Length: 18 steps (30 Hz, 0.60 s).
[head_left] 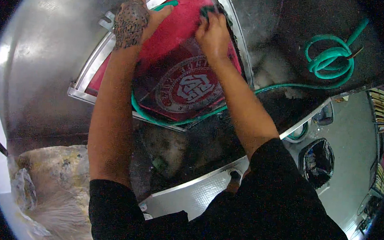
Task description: The recorder is cleaning a screen-printing frame in a washout booth using a sponge and water from a hose.
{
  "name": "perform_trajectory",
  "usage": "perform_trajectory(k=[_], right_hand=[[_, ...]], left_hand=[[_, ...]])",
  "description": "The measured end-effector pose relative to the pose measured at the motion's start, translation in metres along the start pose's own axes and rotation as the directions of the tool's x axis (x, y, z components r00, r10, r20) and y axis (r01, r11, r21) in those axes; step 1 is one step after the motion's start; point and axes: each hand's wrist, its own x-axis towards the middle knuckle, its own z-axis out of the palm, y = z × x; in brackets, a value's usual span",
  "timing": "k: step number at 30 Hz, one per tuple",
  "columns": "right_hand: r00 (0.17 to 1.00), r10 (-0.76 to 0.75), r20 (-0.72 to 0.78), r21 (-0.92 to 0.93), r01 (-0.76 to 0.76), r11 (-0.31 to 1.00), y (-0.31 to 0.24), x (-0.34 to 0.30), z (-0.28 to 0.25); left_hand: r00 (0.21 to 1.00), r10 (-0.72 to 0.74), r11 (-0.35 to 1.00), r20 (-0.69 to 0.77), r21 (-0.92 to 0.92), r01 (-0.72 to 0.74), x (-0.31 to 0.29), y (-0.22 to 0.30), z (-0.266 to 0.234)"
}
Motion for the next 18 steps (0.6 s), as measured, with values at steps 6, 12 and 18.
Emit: perform_trajectory(k=[6,12,18], right_hand=[[0.991,0.103,0.082,0.004,-0.103,0.995,0.029,-0.035,-0.016],[0.999,-0.02,0.03,0.012,0.02,1.0,0.004,0.006,0.0],[0.898,-0.358,0.254,-0.008,0.372,0.928,0.023,0.015,-0.013]], left_hand=[[0.999,-0.041,0.979,0.015,0.202,0.037,0.004,0.001,0.003],[0.999,-0.044,0.972,-0.008,0.231,0.045,0.003,0.006,0.004],[0.993,0.119,0.961,-0.027,0.254,-0.109,0.0,-0.009,0.007]])
